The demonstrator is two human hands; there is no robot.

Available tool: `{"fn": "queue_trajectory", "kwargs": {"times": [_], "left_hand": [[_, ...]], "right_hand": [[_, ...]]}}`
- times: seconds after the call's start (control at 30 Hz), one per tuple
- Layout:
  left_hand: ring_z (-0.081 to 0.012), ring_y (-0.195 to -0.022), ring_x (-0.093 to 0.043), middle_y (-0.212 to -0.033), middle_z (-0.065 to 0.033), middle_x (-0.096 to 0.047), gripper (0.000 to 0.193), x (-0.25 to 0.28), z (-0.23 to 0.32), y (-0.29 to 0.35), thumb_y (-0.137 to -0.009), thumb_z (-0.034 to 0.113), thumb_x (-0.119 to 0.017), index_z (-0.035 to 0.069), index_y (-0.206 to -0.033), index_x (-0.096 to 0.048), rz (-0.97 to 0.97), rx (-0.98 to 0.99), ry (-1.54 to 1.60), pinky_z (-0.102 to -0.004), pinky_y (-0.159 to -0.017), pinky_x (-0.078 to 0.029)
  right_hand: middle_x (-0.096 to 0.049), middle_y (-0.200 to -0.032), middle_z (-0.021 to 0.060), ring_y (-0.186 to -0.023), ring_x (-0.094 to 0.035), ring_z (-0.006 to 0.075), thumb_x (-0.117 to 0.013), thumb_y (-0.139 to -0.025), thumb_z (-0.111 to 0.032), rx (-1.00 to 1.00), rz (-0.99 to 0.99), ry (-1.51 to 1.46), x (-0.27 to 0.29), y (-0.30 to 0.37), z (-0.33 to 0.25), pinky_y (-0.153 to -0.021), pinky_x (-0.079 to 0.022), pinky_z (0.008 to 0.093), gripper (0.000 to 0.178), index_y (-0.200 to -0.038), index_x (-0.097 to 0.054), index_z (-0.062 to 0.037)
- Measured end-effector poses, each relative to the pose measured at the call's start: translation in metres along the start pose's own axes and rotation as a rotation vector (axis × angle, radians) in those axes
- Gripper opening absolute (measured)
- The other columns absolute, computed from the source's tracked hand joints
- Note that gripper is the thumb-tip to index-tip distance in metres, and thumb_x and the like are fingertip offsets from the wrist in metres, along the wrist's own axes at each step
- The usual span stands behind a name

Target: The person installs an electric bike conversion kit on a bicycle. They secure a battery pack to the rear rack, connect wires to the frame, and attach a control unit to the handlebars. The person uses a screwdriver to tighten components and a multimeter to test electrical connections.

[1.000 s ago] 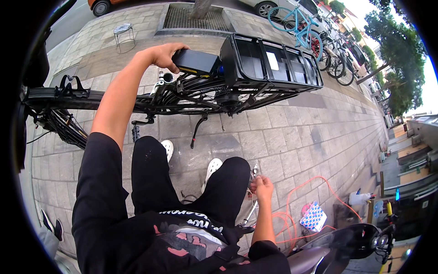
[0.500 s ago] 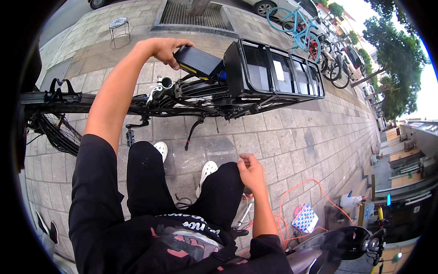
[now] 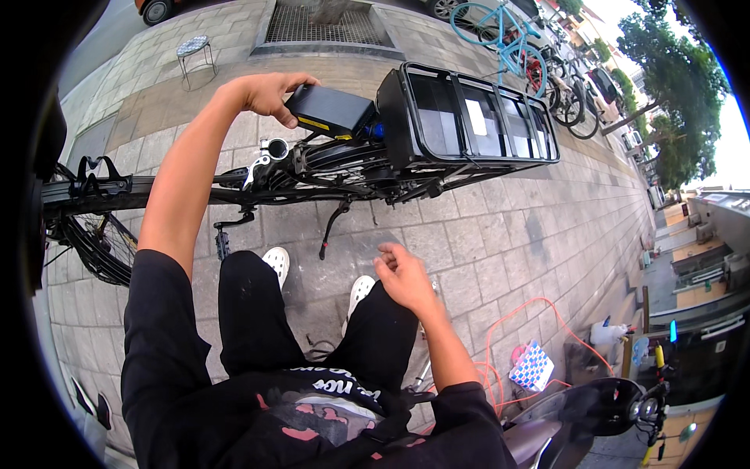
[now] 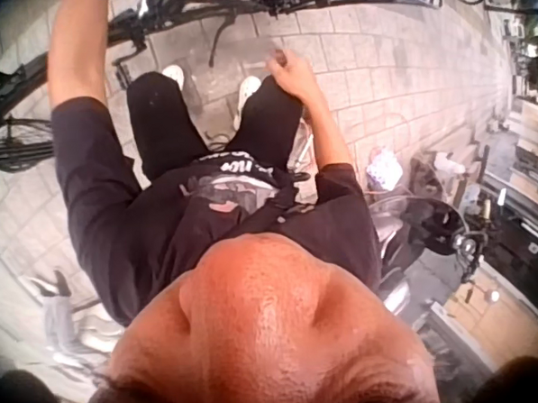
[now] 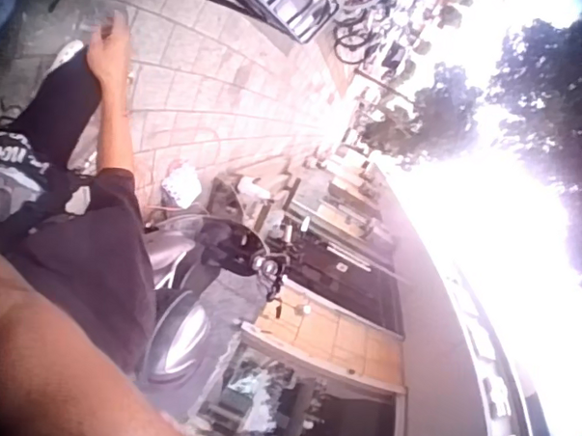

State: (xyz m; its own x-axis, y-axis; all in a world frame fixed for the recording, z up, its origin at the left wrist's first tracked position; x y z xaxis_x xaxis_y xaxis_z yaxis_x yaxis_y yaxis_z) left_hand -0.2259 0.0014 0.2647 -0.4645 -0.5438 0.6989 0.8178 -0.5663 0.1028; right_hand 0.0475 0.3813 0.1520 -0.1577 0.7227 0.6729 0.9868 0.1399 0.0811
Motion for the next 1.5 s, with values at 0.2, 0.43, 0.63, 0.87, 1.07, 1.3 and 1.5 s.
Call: {"fn": "queue_trajectory", "kwargs": {"times": [0.2, 0.43, 0.63, 0.87, 1.07, 1.3, 1.5], "left_hand": [[-0.0331, -0.143, -0.055, -0.148, -0.0192, -0.064, 0.107, -0.020, -0.031, 0.008, -0.074, 0.012, -0.098, 0.016, -0.165, -0.041, 0.139, -0.135, 0.254, -0.0436, -0.115, -0.048], [-0.0290, -0.138, -0.061, -0.142, -0.0176, -0.070, 0.091, -0.040, -0.040, 0.028, -0.086, 0.014, -0.092, 0.008, -0.163, -0.044, 0.282, -0.046, 0.383, -0.0394, -0.108, -0.053], [-0.0260, -0.150, -0.052, -0.159, -0.0164, -0.057, 0.068, -0.052, -0.044, 0.040, -0.094, -0.001, -0.078, -0.001, -0.156, -0.050, 0.161, 0.052, 0.452, -0.0386, -0.121, -0.046], [-0.0168, -0.110, -0.071, -0.129, -0.0099, -0.070, 0.085, -0.079, -0.053, 0.031, -0.087, -0.005, -0.082, 0.001, -0.161, -0.040, 0.241, -0.129, 0.965, -0.0335, -0.094, -0.062], [-0.0180, -0.100, -0.075, -0.124, -0.0120, -0.071, 0.113, -0.078, -0.046, 0.024, -0.074, -0.006, -0.089, -0.003, -0.168, -0.027, 0.272, -0.278, 1.164, -0.0305, -0.086, -0.064], [-0.0256, -0.106, -0.077, -0.133, -0.0178, -0.069, 0.117, -0.090, -0.077, 0.003, -0.068, 0.001, -0.093, -0.004, -0.166, -0.030, 0.249, -0.295, 1.171, -0.0393, -0.090, -0.066], [-0.0169, -0.097, -0.075, -0.126, -0.0093, -0.072, 0.098, -0.093, -0.076, 0.001, -0.076, -0.008, -0.084, 0.000, -0.163, -0.041, 0.285, -0.311, 1.234, -0.0320, -0.085, -0.063]], "right_hand": [[-0.071, -0.095, 0.0088, -0.087, -0.069, 0.0319, -0.077, -0.093, -0.013, 0.827, 0.153, 0.347, 0.045, -0.076, -0.174, -0.078, -0.055, 0.0447, 0.031, -0.121, -0.068, -0.0050], [-0.065, -0.141, 0.0263, -0.133, -0.064, 0.0408, -0.081, -0.088, -0.053, 0.544, -0.154, 1.033, 0.007, -0.227, -0.258, -0.110, -0.053, 0.0491, 0.086, -0.151, -0.051, -0.0015], [-0.071, -0.128, 0.0203, -0.124, -0.069, 0.0361, -0.077, -0.089, -0.055, 0.603, -0.254, 1.153, -0.038, -0.253, -0.263, -0.102, -0.056, 0.0489, 0.071, -0.137, -0.063, -0.0055], [-0.073, -0.126, 0.0223, -0.121, -0.070, 0.0362, -0.080, -0.081, -0.050, 0.696, -0.368, 1.152, -0.023, -0.256, -0.288, -0.098, -0.058, 0.0472, 0.063, -0.124, -0.073, -0.0044], [-0.072, -0.122, 0.0281, -0.114, -0.072, 0.0418, -0.083, -0.076, -0.059, 0.630, -0.307, 1.048, -0.010, -0.266, -0.287, -0.099, -0.059, 0.0459, 0.086, -0.123, -0.065, 0.0108], [-0.075, -0.115, 0.0285, -0.109, -0.075, 0.0402, -0.083, -0.074, -0.060, 0.682, -0.340, 1.041, -0.015, -0.278, -0.283, -0.095, -0.061, 0.0446, 0.075, -0.105, -0.077, 0.0082], [-0.078, -0.085, 0.0248, -0.082, -0.076, 0.0395, -0.084, -0.064, -0.044, 0.572, -0.401, 0.932, -0.015, -0.289, -0.282, -0.078, -0.062, 0.0440, 0.050, -0.077, -0.080, 0.0034]]}}
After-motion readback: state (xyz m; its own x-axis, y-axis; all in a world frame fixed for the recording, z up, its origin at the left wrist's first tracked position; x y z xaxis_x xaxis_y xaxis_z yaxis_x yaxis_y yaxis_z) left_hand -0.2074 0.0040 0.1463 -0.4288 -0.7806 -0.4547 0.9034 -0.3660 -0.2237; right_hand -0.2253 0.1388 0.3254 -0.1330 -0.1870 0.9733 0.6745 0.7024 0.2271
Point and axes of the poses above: each hand's wrist, its own y-axis away from the middle knuckle, its own x-axis out of the back of the hand, z = x × y, the point moved 2 cm from there along -y, towards the middle knuckle
